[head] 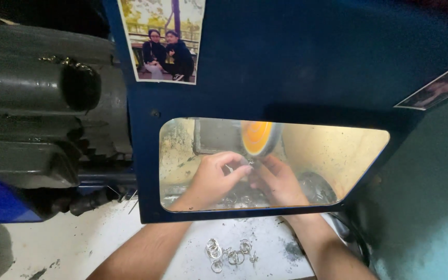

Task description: Polishing small metal rings by holding them against a rotating buffing wheel inside a protective workstation.

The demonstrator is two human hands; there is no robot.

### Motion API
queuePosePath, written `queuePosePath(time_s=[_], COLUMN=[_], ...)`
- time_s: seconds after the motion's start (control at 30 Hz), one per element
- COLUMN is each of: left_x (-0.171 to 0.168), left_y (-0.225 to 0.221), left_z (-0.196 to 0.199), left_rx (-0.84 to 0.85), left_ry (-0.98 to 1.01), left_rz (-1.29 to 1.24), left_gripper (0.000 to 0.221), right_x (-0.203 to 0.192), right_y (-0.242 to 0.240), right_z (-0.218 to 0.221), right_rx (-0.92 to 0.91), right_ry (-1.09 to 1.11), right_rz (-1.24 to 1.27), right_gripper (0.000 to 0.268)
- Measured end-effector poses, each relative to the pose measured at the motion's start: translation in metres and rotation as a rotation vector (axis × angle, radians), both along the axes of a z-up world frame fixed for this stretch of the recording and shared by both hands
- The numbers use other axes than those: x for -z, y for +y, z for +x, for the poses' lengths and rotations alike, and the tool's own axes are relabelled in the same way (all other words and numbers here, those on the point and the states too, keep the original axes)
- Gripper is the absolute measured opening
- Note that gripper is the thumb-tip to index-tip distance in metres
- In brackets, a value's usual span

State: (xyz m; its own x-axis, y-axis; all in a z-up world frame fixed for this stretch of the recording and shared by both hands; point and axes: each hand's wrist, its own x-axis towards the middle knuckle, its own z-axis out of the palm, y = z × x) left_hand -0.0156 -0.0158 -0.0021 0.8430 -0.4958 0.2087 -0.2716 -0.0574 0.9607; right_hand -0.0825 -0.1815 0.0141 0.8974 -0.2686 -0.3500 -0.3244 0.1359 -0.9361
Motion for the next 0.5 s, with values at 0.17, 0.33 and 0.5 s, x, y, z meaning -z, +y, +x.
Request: queuePosePath(time_s=[0.17, 0.33, 0.5], left_x=[-0.015, -0.024, -0.020], left_y=[0.001, -0.009, -0.010], left_z=[-0.004, -0.012, -0.013], left_rx=[0.037, 0.008, -0.004], left_ry=[0.126, 0.348, 0.610], left_rz=[-0.045, -0.157, -0.273], left_gripper=[0.012, 0.011, 0.021], right_x=[0.007, 0.045, 0.039], right_y=[0.006, -0.013, 0.003], right_z=[-0.002, 0.010, 0.010], right_rx=[0.028, 0.081, 0.168], right_ry=[-0.017, -0.011, -0.039], right_rz=[0.112, 0.180, 0.124], right_gripper=[0.020, 0.022, 0.024])
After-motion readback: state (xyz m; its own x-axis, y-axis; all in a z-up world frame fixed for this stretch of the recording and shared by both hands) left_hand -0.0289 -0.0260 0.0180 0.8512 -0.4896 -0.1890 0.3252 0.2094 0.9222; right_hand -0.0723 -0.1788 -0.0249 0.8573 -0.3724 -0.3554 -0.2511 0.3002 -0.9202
